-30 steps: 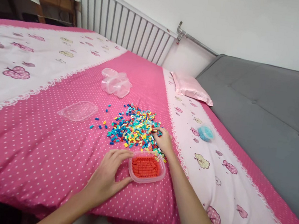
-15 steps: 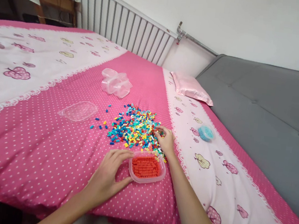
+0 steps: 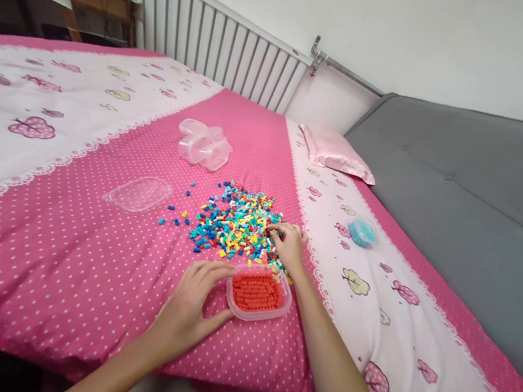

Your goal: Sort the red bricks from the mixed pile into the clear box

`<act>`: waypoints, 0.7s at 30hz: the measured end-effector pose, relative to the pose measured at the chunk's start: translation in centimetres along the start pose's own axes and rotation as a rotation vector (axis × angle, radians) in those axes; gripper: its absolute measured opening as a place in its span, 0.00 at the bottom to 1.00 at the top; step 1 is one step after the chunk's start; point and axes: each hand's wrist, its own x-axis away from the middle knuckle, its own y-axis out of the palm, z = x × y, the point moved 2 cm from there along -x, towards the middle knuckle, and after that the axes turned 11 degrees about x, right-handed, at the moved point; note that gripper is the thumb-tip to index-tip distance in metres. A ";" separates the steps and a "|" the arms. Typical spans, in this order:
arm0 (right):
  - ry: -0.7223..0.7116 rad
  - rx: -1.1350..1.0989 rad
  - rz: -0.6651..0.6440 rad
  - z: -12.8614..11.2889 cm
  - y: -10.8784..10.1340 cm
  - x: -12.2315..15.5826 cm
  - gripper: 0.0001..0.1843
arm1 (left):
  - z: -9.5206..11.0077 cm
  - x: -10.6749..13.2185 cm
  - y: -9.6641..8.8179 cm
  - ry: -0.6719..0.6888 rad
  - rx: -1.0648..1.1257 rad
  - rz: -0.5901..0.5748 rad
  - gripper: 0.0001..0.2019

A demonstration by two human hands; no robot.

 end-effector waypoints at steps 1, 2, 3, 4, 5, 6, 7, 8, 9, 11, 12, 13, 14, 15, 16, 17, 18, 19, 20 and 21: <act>-0.002 0.007 0.002 -0.1 0.0 0.0 0.09 | 0.0 0.0 0.0 0.002 0.000 0.002 0.24; 0.000 0.012 0.006 -0.2 0.0 0.0 0.09 | 0.0 0.0 0.0 0.003 0.000 0.003 0.24; 0.006 0.015 0.010 -0.2 0.1 0.0 0.09 | 0.0 0.0 0.0 0.003 0.000 0.002 0.24; 0.013 0.017 0.013 -0.1 0.1 0.0 0.08 | 0.0 0.0 0.0 0.001 0.000 -0.001 0.24; 0.020 0.016 0.016 -0.1 0.1 0.0 0.08 | 0.0 0.0 0.0 0.000 0.001 -0.004 0.24; 0.027 0.014 0.018 0.0 0.1 0.0 0.08 | -0.1 0.0 0.0 -0.003 0.002 -0.007 0.24; 0.033 0.009 0.018 0.0 0.1 0.0 0.09 | -0.1 0.0 0.1 -0.004 0.004 -0.009 0.24; 0.037 0.002 0.018 0.0 0.1 0.1 0.10 | -0.1 0.0 0.1 -0.005 0.005 -0.010 0.24; 0.039 -0.008 0.017 0.0 0.1 0.1 0.12 | -0.1 0.0 0.1 -0.003 0.005 -0.009 0.24; 0.038 -0.032 0.011 0.0 0.0 0.1 0.15 | 0.0 0.0 0.1 0.001 0.003 -0.003 0.24; 0.035 -0.047 0.006 0.0 0.0 0.1 0.15 | 0.0 0.0 0.0 0.003 0.002 -0.002 0.23; 0.032 -0.064 0.001 0.0 -0.1 0.1 0.15 | 0.0 -0.1 0.0 0.004 0.001 -0.002 0.23; 0.030 -0.085 -0.005 0.1 -0.1 0.0 0.15 | 0.1 -0.1 0.0 0.004 0.001 -0.004 0.23; 0.029 -0.108 -0.010 0.2 -0.1 0.0 0.14 | 0.1 -0.1 0.0 0.004 0.001 -0.006 0.23; 0.031 -0.135 -0.016 0.4 0.0 -0.1 0.14 | 0.2 -0.1 0.0 0.004 0.002 -0.008 0.23; 0.033 -0.164 -0.022 0.6 0.1 -0.1 0.14 | 0.2 -0.1 0.0 0.003 0.002 -0.010 0.23; 0.036 -0.196 -0.030 0.8 0.2 -0.2 0.14 | 0.2 -0.1 0.0 0.003 0.002 -0.009 0.23; 0.039 -0.230 -0.039 1.1 0.3 -0.2 0.14 | 0.2 -0.1 0.0 0.003 0.002 -0.009 0.23; 0.041 -0.264 -0.050 1.3 0.5 -0.2 0.14 | 0.2 -0.1 0.0 0.003 0.002 -0.009 0.23; 0.044 -0.298 -0.061 1.5 0.6 -0.2 0.14 | 0.2 0.0 0.0 0.001 0.003 -0.008 0.23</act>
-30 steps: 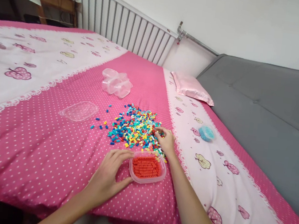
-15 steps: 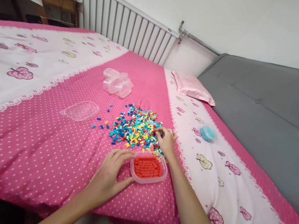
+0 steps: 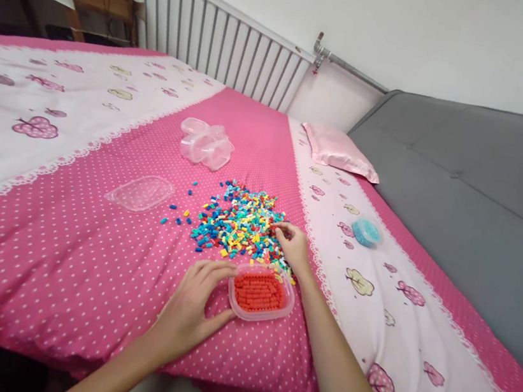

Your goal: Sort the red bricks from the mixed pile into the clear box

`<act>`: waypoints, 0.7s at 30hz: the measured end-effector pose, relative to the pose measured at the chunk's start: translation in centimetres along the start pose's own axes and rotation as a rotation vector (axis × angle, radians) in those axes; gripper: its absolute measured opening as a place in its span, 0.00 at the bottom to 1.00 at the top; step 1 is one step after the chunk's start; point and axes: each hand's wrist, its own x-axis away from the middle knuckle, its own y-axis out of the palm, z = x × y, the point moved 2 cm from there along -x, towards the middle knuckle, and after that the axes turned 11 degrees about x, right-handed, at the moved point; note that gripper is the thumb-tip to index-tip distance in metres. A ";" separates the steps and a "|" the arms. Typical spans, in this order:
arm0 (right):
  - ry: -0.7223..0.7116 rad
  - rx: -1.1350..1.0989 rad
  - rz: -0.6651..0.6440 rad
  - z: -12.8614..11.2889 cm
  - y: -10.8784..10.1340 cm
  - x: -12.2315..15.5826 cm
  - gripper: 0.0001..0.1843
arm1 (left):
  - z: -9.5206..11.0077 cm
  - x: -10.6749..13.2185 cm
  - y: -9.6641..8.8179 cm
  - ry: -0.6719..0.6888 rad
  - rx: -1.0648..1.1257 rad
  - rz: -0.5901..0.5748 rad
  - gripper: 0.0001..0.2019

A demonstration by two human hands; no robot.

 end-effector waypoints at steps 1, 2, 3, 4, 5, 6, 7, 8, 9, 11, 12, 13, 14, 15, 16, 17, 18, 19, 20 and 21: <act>0.004 -0.033 -0.012 0.2 0.1 0.0 0.14 | 0.0 0.0 0.0 -0.003 0.001 -0.001 0.23; 0.008 -0.063 -0.024 0.4 0.2 0.0 0.14 | 0.0 0.0 0.0 -0.005 0.001 0.000 0.23; 0.013 -0.090 -0.035 0.5 0.3 0.0 0.14 | 0.0 0.0 0.0 -0.005 0.001 0.001 0.23; 0.017 -0.112 -0.043 0.6 0.4 0.0 0.14 | 0.0 0.0 0.0 -0.005 0.000 0.003 0.23; 0.020 -0.129 -0.048 0.7 0.5 0.1 0.14 | 0.0 0.0 0.0 -0.002 -0.002 0.004 0.23; 0.022 -0.142 -0.050 0.8 0.5 0.1 0.14 | 0.1 -0.1 0.0 0.001 -0.003 0.005 0.23; 0.021 -0.151 -0.050 0.8 0.6 0.0 0.14 | 0.1 -0.1 0.0 0.004 -0.004 0.005 0.23; 0.019 -0.156 -0.049 0.9 0.6 0.0 0.14 | 0.1 -0.1 -0.1 0.005 -0.005 0.004 0.23; 0.016 -0.158 -0.048 0.9 0.7 0.0 0.14 | 0.1 -0.1 -0.1 0.005 -0.006 0.002 0.23; 0.012 -0.156 -0.046 1.0 0.7 -0.1 0.14 | 0.2 -0.1 -0.1 0.005 -0.006 -0.002 0.23; 0.010 -0.151 -0.047 1.1 0.7 -0.1 0.14 | 0.1 -0.1 -0.1 0.004 -0.006 -0.003 0.23; 0.009 -0.146 -0.050 1.1 0.8 -0.1 0.14 | 0.1 -0.1 -0.1 0.001 -0.005 -0.004 0.23; 0.007 -0.139 -0.053 1.2 0.8 -0.1 0.14 | 0.1 -0.1 0.0 -0.002 -0.004 -0.004 0.23; 0.004 -0.130 -0.057 1.2 0.8 -0.1 0.14 | 0.1 -0.1 0.0 -0.005 -0.003 -0.003 0.23; 0.000 -0.121 -0.062 1.3 0.8 -0.1 0.14 | 0.1 -0.1 0.0 -0.008 -0.001 -0.003 0.23; -0.005 -0.110 -0.068 1.3 0.8 -0.1 0.14 | 0.0 -0.1 0.0 -0.010 0.001 -0.003 0.23; -0.011 -0.097 -0.075 1.3 0.7 -0.1 0.14 | 0.0 -0.1 0.0 -0.010 0.003 -0.003 0.23; -0.018 -0.084 -0.083 1.4 0.7 -0.1 0.14 | 0.0 -0.1 0.0 -0.010 0.004 -0.003 0.23; -0.027 -0.069 -0.091 1.4 0.7 -0.1 0.14 | 0.0 -0.1 0.0 -0.010 0.004 -0.002 0.23; -0.036 -0.053 -0.100 1.3 0.7 -0.1 0.14 | 0.0 -0.1 0.0 -0.011 0.005 -0.001 0.23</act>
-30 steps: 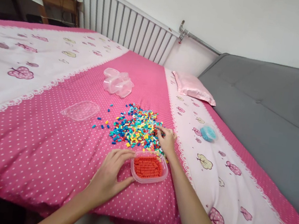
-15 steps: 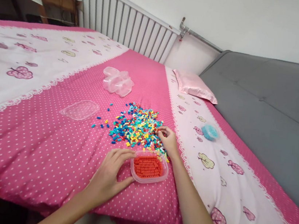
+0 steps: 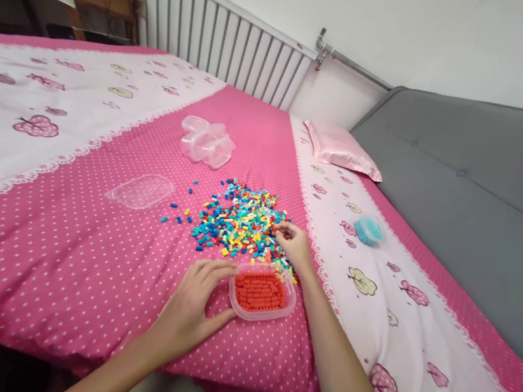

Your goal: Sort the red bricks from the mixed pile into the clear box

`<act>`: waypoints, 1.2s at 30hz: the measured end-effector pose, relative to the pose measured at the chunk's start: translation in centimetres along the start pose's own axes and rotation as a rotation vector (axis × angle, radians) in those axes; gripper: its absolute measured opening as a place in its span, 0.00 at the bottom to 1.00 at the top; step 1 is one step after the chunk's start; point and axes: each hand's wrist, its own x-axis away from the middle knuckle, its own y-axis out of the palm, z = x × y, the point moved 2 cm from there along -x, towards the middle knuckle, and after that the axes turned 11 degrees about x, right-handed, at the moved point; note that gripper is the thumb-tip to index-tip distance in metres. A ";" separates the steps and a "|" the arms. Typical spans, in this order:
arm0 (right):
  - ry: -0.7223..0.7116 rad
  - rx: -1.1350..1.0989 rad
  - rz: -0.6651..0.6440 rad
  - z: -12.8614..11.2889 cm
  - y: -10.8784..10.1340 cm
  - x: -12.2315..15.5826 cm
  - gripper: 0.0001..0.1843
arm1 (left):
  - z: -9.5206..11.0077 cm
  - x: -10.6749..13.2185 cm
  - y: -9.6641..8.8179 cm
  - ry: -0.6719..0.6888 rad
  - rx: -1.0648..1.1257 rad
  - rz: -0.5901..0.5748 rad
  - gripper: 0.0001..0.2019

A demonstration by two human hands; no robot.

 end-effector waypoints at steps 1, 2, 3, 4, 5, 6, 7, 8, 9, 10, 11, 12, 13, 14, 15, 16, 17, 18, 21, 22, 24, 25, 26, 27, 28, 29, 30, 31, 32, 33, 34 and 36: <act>-0.009 0.017 -0.009 0.0 0.0 0.0 0.13 | 0.0 0.0 0.0 0.001 0.001 0.001 0.23; -0.017 0.036 -0.017 -0.1 0.0 0.0 0.13 | 0.0 0.0 0.0 0.001 0.002 0.003 0.23; -0.024 0.055 -0.024 -0.1 -0.1 0.0 0.13 | 0.0 0.0 0.0 0.000 0.002 0.002 0.23; -0.031 0.076 -0.031 -0.1 -0.1 -0.1 0.14 | 0.1 0.0 0.0 0.001 0.002 -0.002 0.23; -0.037 0.097 -0.037 -0.2 -0.1 -0.1 0.14 | 0.1 0.0 0.0 0.003 0.002 -0.004 0.23; -0.043 0.120 -0.042 -0.2 -0.1 -0.2 0.14 | 0.1 0.0 0.0 0.002 0.002 -0.007 0.23; -0.049 0.145 -0.047 -0.3 -0.1 -0.2 0.14 | 0.1 0.0 0.0 0.002 0.001 -0.009 0.24; -0.055 0.171 -0.051 -0.4 -0.1 -0.3 0.13 | 0.2 -0.1 0.0 0.002 0.001 -0.010 0.24; -0.061 0.199 -0.054 -0.5 -0.1 -0.4 0.13 | 0.2 -0.1 0.0 0.001 0.001 -0.011 0.24; -0.067 0.226 -0.057 -0.6 -0.1 -0.5 0.13 | 0.2 -0.1 0.0 0.001 0.002 -0.010 0.24; -0.073 0.253 -0.060 -0.7 -0.1 -0.6 0.13 | 0.2 -0.1 0.0 0.001 0.004 -0.008 0.24; -0.079 0.277 -0.063 -0.9 -0.1 -0.7 0.13 | 0.2 -0.1 0.0 0.004 0.008 -0.005 0.24; -0.085 0.298 -0.068 -1.0 -0.1 -0.8 0.13 | 0.2 -0.1 0.0 0.007 0.013 0.000 0.23; -0.090 0.315 -0.075 -1.2 -0.1 -0.9 0.13 | 0.2 -0.2 0.0 0.009 0.018 0.003 0.23; -0.096 0.329 -0.082 -1.4 -0.1 -1.0 0.13 | 0.2 -0.2 0.0 0.010 0.023 0.006 0.22; -0.100 0.340 -0.090 -1.5 -0.1 -1.1 0.14 | 0.2 -0.2 0.0 0.011 0.027 0.008 0.22; -0.104 0.349 -0.099 -1.7 -0.1 -1.2 0.14 | 0.2 -0.2 0.0 0.010 0.031 0.007 0.22; -0.107 0.355 -0.106 -1.9 -0.1 -1.2 0.15 | 0.2 -0.2 0.0 0.009 0.033 0.005 0.22; -0.113 0.363 -0.111 -2.3 -0.2 -1.3 0.15 | 0.2 -0.1 0.0 0.010 0.034 -0.001 0.23; -0.113 0.362 -0.105 -2.5 -0.2 -1.3 0.14 | 0.1 0.0 0.0 0.010 0.031 -0.005 0.23; -0.112 0.359 -0.077 -2.8 -0.3 -1.2 0.08 | 0.0 0.0 0.1 0.006 0.024 -0.014 0.24; -0.111 0.357 -0.057 -2.9 -0.4 -1.2 0.05 | 0.0 0.1 0.1 0.003 0.022 -0.017 0.24; -0.109 0.354 -0.035 -3.0 -0.5 -1.1 0.02 | -0.1 0.1 0.1 0.001 0.021 -0.019 0.24; -0.108 0.349 -0.010 -3.2 -0.6 -1.0 0.02 | -0.1 0.1 0.1 0.001 0.021 -0.018 0.24; -0.107 0.344 0.014 -3.3 -0.8 -0.8 0.04 | -0.1 0.1 0.1 0.001 0.022 -0.016 0.24; -0.107 0.335 0.036 -3.4 -0.9 -0.7 0.05 | -0.1 0.2 0.1 -0.001 0.023 -0.017 0.24; -0.108 0.324 0.054 -3.6 -1.0 -0.6 0.06 | -0.1 0.3 0.2 -0.001 0.025 -0.020 0.24; -0.112 0.308 0.067 -3.7 -1.0 -0.5 0.06 | -0.1 0.4 0.2 -0.004 0.028 -0.025 0.24; -0.117 0.288 0.075 -3.8 -1.1 -0.4 0.06 | 0.0 0.6 0.1 -0.010 0.030 -0.027 0.25; -0.123 0.262 0.079 -3.9 -1.1 -0.3 0.06 | 0.0 0.8 0.0 -0.015 0.034 -0.022 0.26; -0.130 0.233 0.083 -4.0 -1.1 -0.3 0.06 | 0.0 0.8 -0.2 -0.021 0.039 -0.006 0.28; -0.135 0.169 0.097 -4.0 -1.0 -0.3 0.06 | 0.0 0.4 -1.0 -0.032 0.042 0.047 0.26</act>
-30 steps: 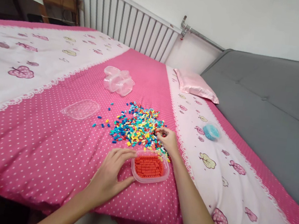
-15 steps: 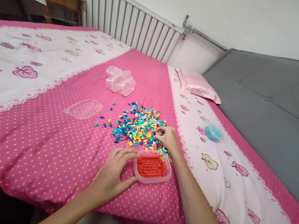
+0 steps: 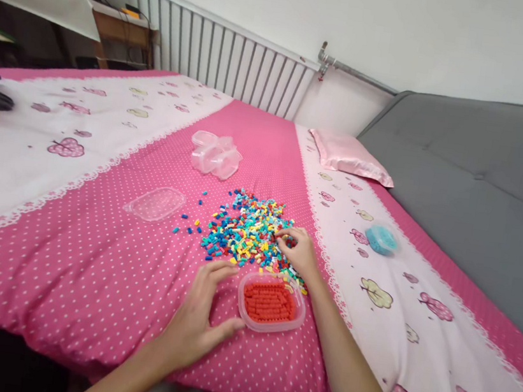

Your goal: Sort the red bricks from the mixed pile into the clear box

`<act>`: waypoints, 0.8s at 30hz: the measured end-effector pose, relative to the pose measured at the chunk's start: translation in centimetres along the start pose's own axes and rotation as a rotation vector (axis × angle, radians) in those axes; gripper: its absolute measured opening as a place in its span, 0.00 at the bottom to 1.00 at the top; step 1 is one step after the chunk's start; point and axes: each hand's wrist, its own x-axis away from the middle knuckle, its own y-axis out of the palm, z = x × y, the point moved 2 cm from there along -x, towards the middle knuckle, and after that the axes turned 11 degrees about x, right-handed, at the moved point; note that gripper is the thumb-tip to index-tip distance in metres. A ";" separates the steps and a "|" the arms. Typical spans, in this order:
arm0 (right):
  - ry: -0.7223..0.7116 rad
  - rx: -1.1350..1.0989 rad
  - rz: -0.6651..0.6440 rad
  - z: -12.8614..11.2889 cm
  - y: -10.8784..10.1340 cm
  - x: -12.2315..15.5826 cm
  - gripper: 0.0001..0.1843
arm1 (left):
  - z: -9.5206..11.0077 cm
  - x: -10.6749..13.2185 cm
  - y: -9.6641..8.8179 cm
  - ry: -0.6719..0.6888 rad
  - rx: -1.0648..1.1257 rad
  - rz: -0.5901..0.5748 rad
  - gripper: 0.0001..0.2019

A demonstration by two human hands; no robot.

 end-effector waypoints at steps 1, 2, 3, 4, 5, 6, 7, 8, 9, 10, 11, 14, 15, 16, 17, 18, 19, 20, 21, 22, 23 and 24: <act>0.005 -0.032 0.014 0.1 0.0 0.0 0.07 | -0.1 -0.7 -0.5 -0.002 -0.009 0.029 0.23; 0.014 -0.063 0.031 0.2 0.1 0.1 0.08 | -0.3 -1.7 -0.9 0.000 -0.033 0.042 0.18; 0.023 -0.094 0.046 0.4 0.2 0.1 0.09 | -0.5 -3.1 -1.3 0.009 -0.078 0.045 0.14; 0.029 -0.124 0.057 0.5 0.2 0.2 0.11 | -0.9 -4.8 -1.5 0.035 -0.142 0.036 0.12; 0.033 -0.152 0.066 0.6 0.2 0.3 0.13 | -1.3 -6.7 -1.5 0.068 -0.226 -0.007 0.13; 0.033 -0.177 0.072 0.6 0.2 0.5 0.14 | -1.7 -8.7 -1.3 0.094 -0.267 -0.044 0.14; 0.032 -0.196 0.077 0.6 0.1 0.6 0.13 | -2.2 -10.7 -1.0 0.116 -0.299 -0.071 0.13; 0.030 -0.209 0.083 0.6 0.0 0.8 0.12 | -2.7 -12.5 -0.4 0.143 -0.333 -0.113 0.12; 0.026 -0.218 0.088 0.6 -0.1 0.9 0.11 | -3.0 -14.0 0.4 0.178 -0.367 -0.159 0.11; 0.023 -0.224 0.091 0.5 -0.2 1.0 0.09 | -3.4 -15.2 1.3 0.218 -0.401 -0.215 0.10; 0.019 -0.230 0.093 0.5 -0.4 1.1 0.08 | -3.6 -16.1 2.2 0.258 -0.431 -0.269 0.09; 0.005 -0.259 0.085 0.4 -0.7 1.0 0.06 | -4.1 -16.8 4.4 0.344 -0.509 -0.367 0.07; 0.001 -0.271 0.074 0.4 -0.8 0.9 0.05 | -4.2 -16.6 4.8 0.357 -0.531 -0.376 0.07; -0.005 -0.282 0.059 0.4 -0.8 0.8 0.05 | -4.3 -16.4 4.9 0.365 -0.552 -0.377 0.08; -0.011 -0.293 0.040 0.4 -0.8 0.7 0.06 | -4.3 -16.2 5.0 0.371 -0.572 -0.374 0.09; -0.016 -0.303 0.020 0.3 -0.8 0.7 0.06 | -4.3 -16.1 4.9 0.377 -0.589 -0.370 0.09; -0.021 -0.310 0.004 0.3 -0.8 0.7 0.05 | -4.3 -16.0 4.8 0.384 -0.602 -0.367 0.09; -0.023 -0.315 -0.006 0.2 -0.9 0.7 0.05 | -4.2 -16.0 4.7 0.394 -0.613 -0.364 0.09; -0.024 -0.317 -0.012 0.1 -0.9 0.8 0.04 | -4.2 -16.0 4.6 0.406 -0.622 -0.360 0.09; -0.024 -0.317 -0.014 -0.1 -1.0 0.8 0.04 | -4.1 -16.1 4.6 0.419 -0.629 -0.355 0.10; -0.022 -0.317 -0.015 -0.2 -1.1 0.9 0.03 | -4.0 -16.1 4.6 0.434 -0.635 -0.347 0.11; -0.025 -0.313 -0.015 -0.3 -1.2 1.0 0.02 | -4.0 -16.1 4.6 0.447 -0.640 -0.337 0.11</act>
